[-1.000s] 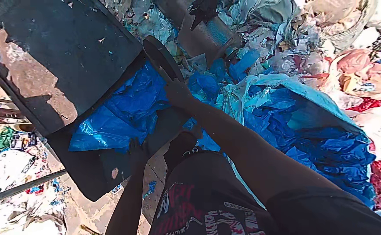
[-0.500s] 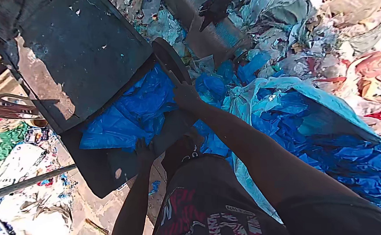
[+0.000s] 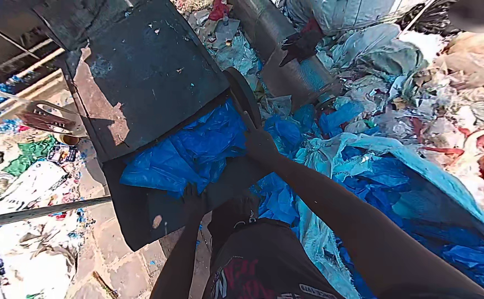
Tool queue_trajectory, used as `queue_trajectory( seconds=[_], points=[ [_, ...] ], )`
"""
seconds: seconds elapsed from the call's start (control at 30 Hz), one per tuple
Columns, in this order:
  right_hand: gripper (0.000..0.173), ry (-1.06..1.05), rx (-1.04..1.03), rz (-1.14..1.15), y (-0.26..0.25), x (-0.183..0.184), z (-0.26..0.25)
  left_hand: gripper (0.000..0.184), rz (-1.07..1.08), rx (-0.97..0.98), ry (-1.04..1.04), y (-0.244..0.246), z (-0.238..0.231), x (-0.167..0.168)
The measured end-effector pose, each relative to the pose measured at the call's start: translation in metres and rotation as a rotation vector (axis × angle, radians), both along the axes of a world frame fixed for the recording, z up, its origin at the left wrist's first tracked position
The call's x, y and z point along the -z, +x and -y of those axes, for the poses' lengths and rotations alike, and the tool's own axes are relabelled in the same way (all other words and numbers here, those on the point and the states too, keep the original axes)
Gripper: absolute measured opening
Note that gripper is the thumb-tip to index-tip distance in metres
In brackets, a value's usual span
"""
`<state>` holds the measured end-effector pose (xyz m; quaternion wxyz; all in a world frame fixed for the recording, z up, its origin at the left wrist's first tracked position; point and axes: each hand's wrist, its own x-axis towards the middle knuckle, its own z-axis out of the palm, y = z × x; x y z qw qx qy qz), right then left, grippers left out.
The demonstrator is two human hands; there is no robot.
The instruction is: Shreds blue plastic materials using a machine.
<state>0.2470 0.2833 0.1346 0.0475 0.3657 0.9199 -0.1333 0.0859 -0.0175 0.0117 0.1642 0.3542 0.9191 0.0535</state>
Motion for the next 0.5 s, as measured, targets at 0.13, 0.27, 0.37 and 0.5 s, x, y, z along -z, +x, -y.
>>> queue_trajectory(
  seconds=[0.13, 0.27, 0.37, 0.5],
  points=[
    [0.032, 0.009, 0.003, 0.018, -0.001, 0.003, 0.0, 0.071, -0.022, 0.008, -0.056, -0.002, 0.0, 0.004],
    [0.028, -0.017, 0.031, 0.013, -0.003, -0.004, 0.006, 0.069, -0.005, 0.006, -0.052, -0.001, 0.001, -0.005],
    [0.031, -0.047, 0.05, 0.047, -0.005, -0.016, 0.005, 0.069, 0.016, 0.0, -0.045, -0.002, -0.003, -0.008],
    [0.033, -0.069, 0.072, 0.052, -0.006, -0.016, 0.009, 0.07, 0.006, -0.003, -0.064, -0.003, 0.002, -0.004]
  ],
)
